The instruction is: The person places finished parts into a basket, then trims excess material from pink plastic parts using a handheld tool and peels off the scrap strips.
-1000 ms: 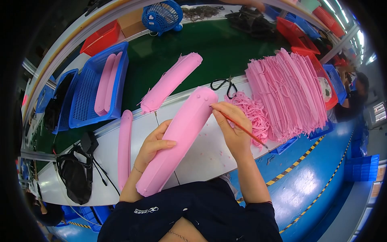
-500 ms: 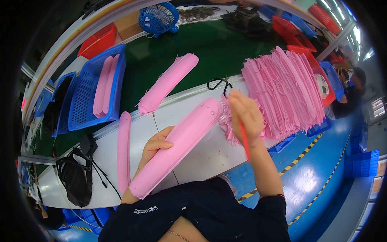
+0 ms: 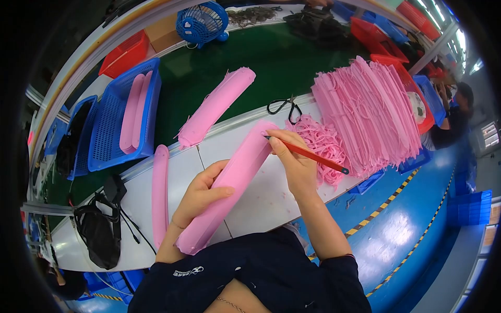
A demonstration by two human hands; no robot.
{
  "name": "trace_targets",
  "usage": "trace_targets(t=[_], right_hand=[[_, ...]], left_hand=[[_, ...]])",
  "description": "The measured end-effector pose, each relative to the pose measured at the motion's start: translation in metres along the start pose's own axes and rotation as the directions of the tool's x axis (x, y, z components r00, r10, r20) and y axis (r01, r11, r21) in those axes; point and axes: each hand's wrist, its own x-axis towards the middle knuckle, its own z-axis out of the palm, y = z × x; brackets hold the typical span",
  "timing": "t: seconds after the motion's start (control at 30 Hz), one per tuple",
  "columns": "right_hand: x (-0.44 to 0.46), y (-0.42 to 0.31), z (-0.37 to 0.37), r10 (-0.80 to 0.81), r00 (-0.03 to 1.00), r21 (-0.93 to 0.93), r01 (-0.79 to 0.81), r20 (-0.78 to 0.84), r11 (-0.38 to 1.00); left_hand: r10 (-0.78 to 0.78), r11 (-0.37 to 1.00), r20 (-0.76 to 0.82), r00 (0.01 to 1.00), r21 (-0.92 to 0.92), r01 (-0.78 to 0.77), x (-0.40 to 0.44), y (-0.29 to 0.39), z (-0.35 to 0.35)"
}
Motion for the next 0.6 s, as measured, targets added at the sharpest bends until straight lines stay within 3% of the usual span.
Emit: trace_targets(t=[0.43,0.53,0.6], right_hand=[[0.0007,-0.0043,0.0008,-0.014,1.000,-0.086,0.015,0.010,0.996],[0.0002,-0.0078,0.0006,-0.053,0.998,-0.220,0.062,0.045,0.974],[0.0006,-0.0080,0.0003,-0.312,0.936,-0.513,0.351,0.163,0.783]], left_hand=[[0.016,0.996,0.010,1.000,0.084,-0.016,-0.0027,0.0052,0.0034],[-0.007,0.993,0.017,1.000,0.119,0.005,-0.0049,0.0042,0.0033],[-0.004,0.982,0.021,1.000,0.190,0.000,-0.0067,0.0053,0.0031]])
